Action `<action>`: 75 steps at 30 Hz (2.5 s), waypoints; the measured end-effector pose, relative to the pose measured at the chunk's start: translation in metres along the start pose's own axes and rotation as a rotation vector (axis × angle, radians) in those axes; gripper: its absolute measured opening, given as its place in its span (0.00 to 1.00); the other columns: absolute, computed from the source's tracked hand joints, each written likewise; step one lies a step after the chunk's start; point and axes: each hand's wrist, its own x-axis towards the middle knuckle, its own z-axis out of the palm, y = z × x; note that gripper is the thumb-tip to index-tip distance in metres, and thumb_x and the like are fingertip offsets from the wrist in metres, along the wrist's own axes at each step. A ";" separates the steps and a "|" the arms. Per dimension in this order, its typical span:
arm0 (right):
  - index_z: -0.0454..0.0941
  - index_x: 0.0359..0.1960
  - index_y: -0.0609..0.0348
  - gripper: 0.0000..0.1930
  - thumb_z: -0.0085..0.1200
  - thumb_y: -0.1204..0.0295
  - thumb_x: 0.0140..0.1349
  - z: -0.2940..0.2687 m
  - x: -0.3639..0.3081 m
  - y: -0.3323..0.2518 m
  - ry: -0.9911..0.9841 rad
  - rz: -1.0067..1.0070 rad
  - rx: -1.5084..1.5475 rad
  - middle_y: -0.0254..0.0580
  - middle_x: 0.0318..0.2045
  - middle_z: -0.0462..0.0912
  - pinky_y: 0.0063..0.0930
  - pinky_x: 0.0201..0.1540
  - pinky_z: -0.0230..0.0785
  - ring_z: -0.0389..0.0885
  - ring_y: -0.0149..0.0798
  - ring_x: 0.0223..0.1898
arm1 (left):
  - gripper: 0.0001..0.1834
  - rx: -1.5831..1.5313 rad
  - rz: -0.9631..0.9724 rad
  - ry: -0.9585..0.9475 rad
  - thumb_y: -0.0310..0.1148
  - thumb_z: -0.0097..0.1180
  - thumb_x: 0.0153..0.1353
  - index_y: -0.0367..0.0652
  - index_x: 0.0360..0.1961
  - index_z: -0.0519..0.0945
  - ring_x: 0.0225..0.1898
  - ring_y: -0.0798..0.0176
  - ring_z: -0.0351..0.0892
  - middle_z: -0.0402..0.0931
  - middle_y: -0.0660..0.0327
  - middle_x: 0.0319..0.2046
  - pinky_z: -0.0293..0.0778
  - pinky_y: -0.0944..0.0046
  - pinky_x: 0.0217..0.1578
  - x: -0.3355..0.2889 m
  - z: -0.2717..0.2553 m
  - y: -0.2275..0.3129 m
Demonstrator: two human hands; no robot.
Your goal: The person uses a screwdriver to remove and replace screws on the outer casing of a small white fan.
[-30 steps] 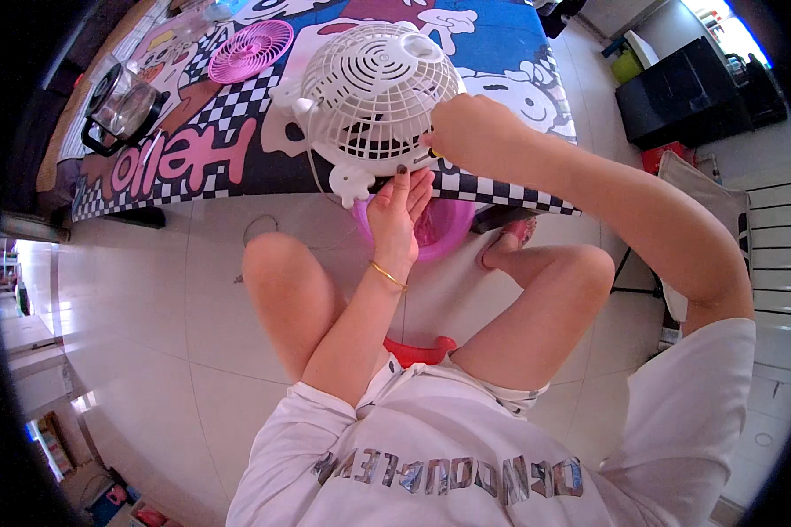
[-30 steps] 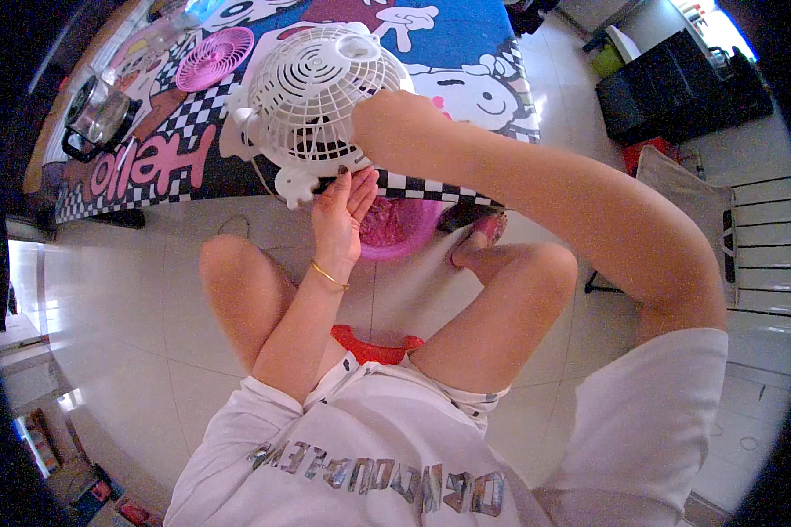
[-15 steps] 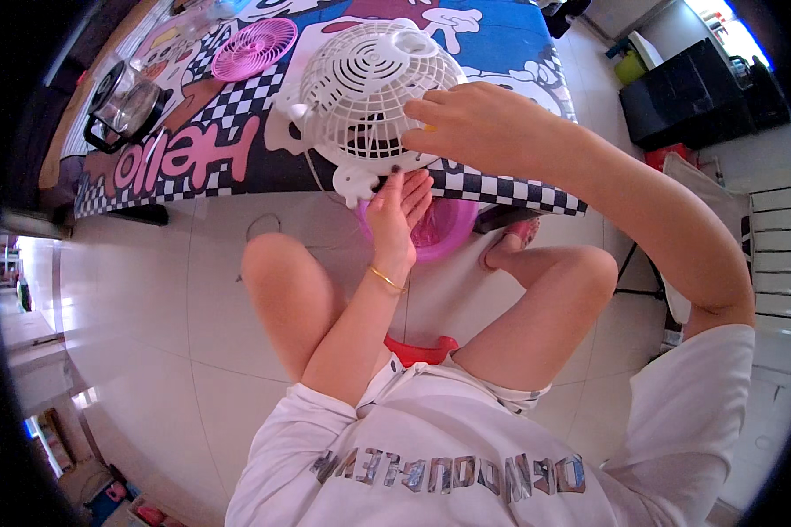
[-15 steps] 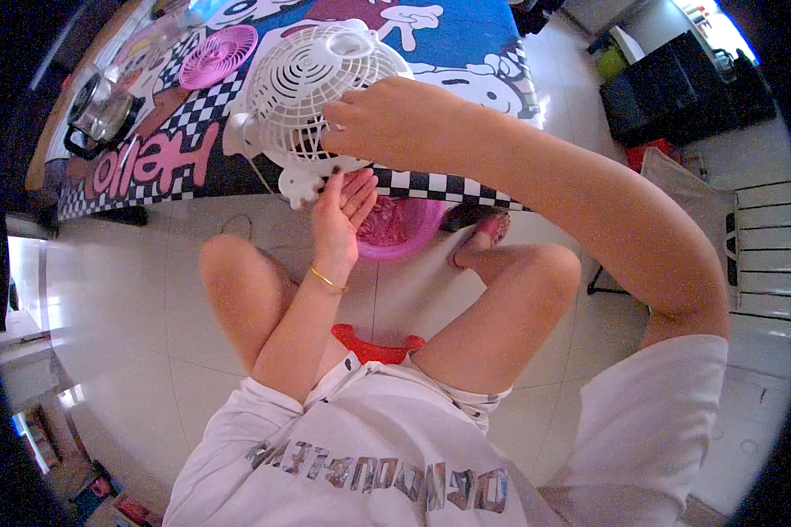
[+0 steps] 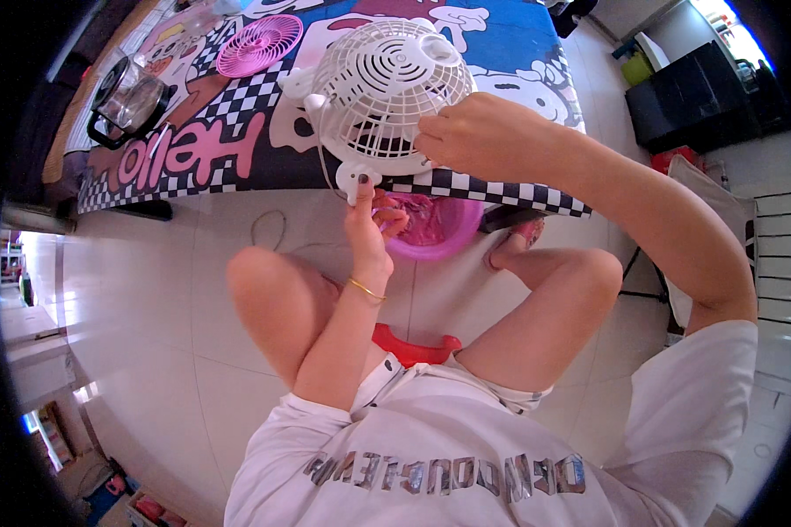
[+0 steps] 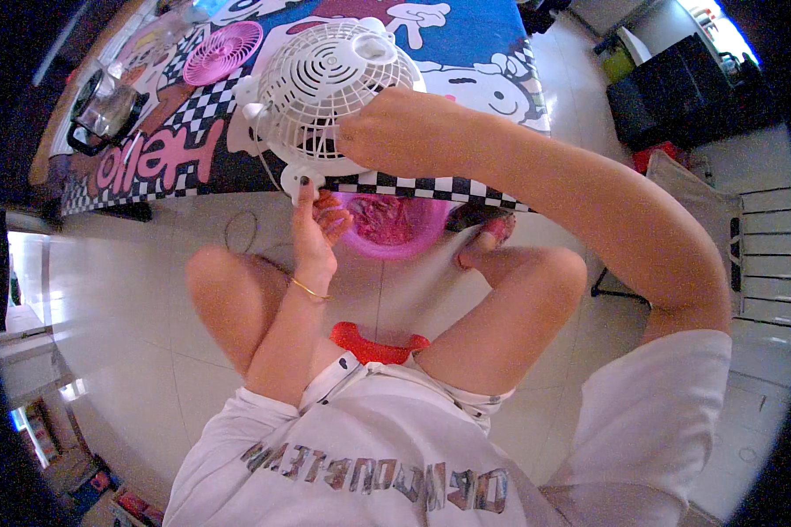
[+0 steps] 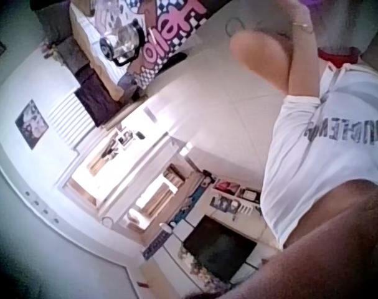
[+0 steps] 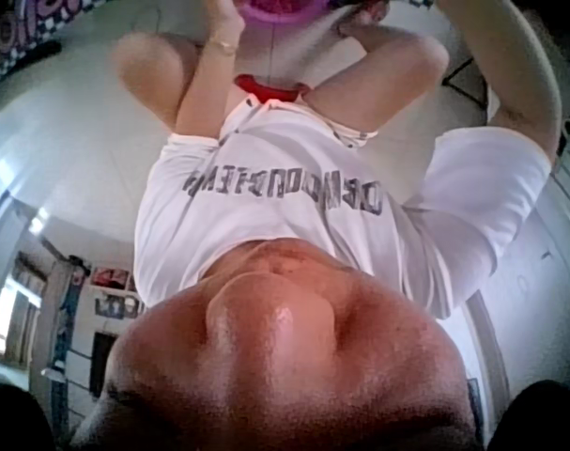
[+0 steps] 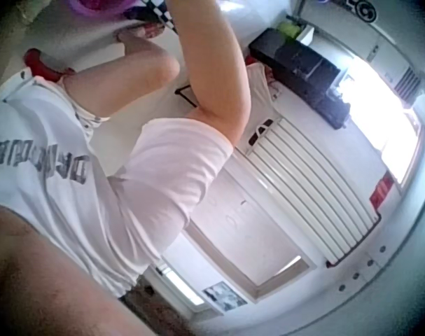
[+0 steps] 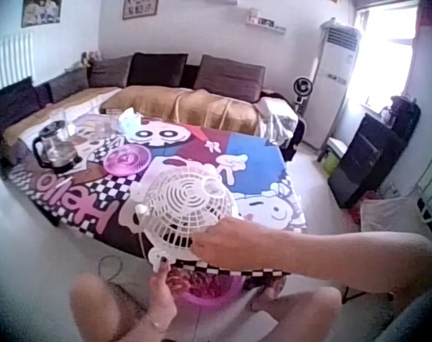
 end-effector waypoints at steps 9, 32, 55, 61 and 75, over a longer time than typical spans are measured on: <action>0.74 0.24 0.63 0.14 0.52 0.62 0.55 -0.001 0.005 -0.010 -0.002 0.473 0.137 0.46 0.14 0.76 0.35 0.25 0.71 0.79 0.47 0.22 | 0.23 -0.058 0.012 0.020 0.53 0.54 0.53 0.40 0.31 0.72 0.22 0.71 0.70 0.69 0.63 0.23 0.79 0.64 0.28 -0.002 0.002 -0.001; 0.71 0.28 0.63 0.09 0.53 0.71 0.49 -0.020 0.011 -0.012 -0.156 0.180 0.003 0.50 0.20 0.78 0.34 0.29 0.72 0.80 0.46 0.25 | 0.21 -0.057 0.016 0.020 0.52 0.55 0.53 0.42 0.32 0.73 0.24 0.71 0.69 0.68 0.65 0.23 0.79 0.65 0.30 0.001 0.000 -0.003; 0.67 0.36 0.62 0.11 0.50 0.70 0.52 -0.018 0.017 -0.015 -0.173 0.110 0.034 0.46 0.24 0.77 0.36 0.30 0.72 0.79 0.46 0.28 | 0.22 -0.026 0.009 0.021 0.52 0.53 0.55 0.40 0.31 0.73 0.25 0.71 0.69 0.68 0.65 0.22 0.79 0.64 0.32 -0.001 0.001 0.001; 0.68 0.37 0.64 0.14 0.49 0.65 0.56 -0.001 0.018 -0.008 -0.071 0.738 0.330 0.51 0.22 0.78 0.39 0.29 0.70 0.79 0.52 0.27 | 0.20 -0.076 0.002 0.016 0.49 0.55 0.54 0.41 0.29 0.72 0.23 0.73 0.69 0.69 0.66 0.20 0.77 0.68 0.27 -0.004 0.007 0.003; 0.66 0.41 0.61 0.14 0.49 0.73 0.52 -0.020 0.011 -0.006 -0.215 -0.020 -0.117 0.47 0.26 0.78 0.32 0.29 0.72 0.80 0.42 0.30 | 0.23 -0.045 0.027 0.005 0.53 0.55 0.52 0.40 0.30 0.73 0.25 0.71 0.69 0.69 0.65 0.22 0.79 0.64 0.31 0.000 0.000 -0.003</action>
